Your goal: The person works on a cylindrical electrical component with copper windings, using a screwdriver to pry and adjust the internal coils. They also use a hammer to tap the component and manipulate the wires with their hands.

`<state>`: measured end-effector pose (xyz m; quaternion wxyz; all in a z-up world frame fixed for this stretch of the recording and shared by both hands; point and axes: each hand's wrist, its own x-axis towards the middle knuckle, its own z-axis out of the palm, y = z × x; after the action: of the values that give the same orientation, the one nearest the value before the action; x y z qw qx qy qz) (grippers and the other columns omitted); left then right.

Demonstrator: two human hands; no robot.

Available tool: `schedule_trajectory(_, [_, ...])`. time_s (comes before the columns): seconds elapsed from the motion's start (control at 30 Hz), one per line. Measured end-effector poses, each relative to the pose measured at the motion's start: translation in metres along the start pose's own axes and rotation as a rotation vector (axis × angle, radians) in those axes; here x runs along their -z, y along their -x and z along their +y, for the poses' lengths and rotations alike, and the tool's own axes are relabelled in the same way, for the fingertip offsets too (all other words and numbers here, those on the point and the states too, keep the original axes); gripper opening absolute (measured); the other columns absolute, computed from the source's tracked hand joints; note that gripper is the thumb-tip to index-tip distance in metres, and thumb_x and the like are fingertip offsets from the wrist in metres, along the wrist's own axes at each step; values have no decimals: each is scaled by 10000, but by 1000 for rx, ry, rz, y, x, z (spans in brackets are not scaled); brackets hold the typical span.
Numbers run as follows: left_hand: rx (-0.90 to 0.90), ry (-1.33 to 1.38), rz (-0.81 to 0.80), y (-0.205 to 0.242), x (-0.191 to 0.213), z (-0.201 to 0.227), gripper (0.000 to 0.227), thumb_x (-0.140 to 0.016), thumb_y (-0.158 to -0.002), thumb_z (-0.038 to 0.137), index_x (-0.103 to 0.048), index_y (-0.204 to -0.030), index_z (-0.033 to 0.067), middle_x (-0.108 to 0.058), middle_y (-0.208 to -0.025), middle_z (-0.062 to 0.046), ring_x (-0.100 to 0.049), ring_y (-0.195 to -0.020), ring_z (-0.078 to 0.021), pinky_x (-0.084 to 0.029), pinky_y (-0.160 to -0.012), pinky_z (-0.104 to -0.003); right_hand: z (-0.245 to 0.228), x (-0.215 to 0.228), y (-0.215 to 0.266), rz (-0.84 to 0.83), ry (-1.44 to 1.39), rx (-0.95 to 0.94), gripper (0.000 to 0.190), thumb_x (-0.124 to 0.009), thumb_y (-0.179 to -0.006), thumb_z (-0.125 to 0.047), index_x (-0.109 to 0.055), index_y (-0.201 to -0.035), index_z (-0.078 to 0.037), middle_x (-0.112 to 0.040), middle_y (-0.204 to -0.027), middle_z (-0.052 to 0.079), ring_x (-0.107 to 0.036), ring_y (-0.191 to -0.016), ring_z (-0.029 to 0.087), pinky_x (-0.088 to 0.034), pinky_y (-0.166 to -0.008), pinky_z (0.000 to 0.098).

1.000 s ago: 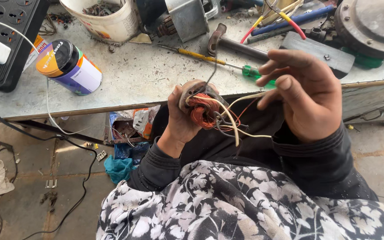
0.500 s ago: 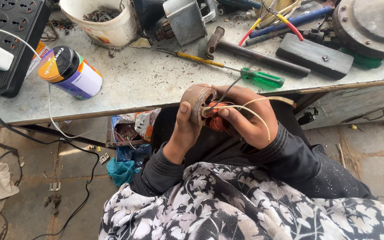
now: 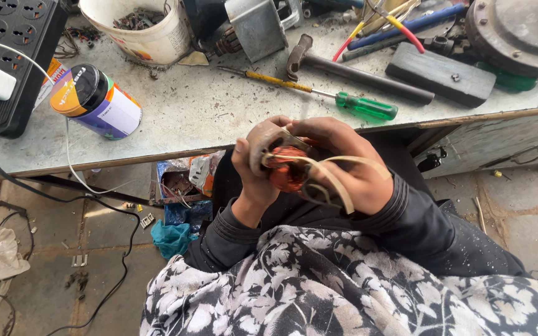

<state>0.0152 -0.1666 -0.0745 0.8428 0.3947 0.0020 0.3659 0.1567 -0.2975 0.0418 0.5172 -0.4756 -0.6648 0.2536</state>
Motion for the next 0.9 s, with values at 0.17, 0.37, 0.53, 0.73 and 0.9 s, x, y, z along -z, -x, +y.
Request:
schedule_trajectory(0.17, [6, 152, -44, -1, -1, 8, 980, -416, -991, 756, -408, -1474, -97, -629, -1166, -225, -685, -1043, -270, -596, -923, -388, 0, 5, 3, -40, -57, 67, 666, -676, -972, -358, -517, -1489, 30, -570, -1475, 197, -591, -1387, 303, -443, -1202, 375])
schedule_trajectory(0.37, [131, 541, -213, -3, -4, 12, 906, -519, -985, 651, -348, -1474, -92, -642, -1123, -268, -741, -941, -321, -646, -814, -374, -5, 0, 10, -72, 107, 71, 693, -764, -941, -333, -514, -1487, 14, -563, -1485, 196, -626, -1364, 306, -512, -1147, 389])
schedule_trajectory(0.53, [115, 499, -161, -4, -6, 17, 939, -502, -978, 667, -336, -1496, -98, -649, -1134, -232, -728, -973, -301, -634, -835, -385, -10, -4, 9, -36, 190, 101, 606, -774, -923, -232, -552, -1441, -6, -560, -1484, 191, -619, -1359, 294, -527, -1129, 387])
schedule_trajectory(0.73, [23, 175, 15, -2, -13, 9, 954, -385, -1009, 709, -356, -1563, -66, -640, -1223, -180, -699, -1090, -254, -592, -959, -367, -1, -14, 16, 102, -27, 52, 600, -748, -969, -221, -457, -1450, -12, -526, -1491, 208, -577, -1374, 316, -500, -1149, 402])
schedule_trajectory(0.9, [1, 226, 77, -3, -14, 2, 848, -349, -1074, 670, -378, -1571, -18, -608, -1348, -156, -665, -1245, -239, -578, -1043, -406, 16, -11, 21, 401, -349, 90, 514, -631, -1129, -324, -386, -1480, -40, -542, -1448, 201, -554, -1332, 293, -462, -1176, 416])
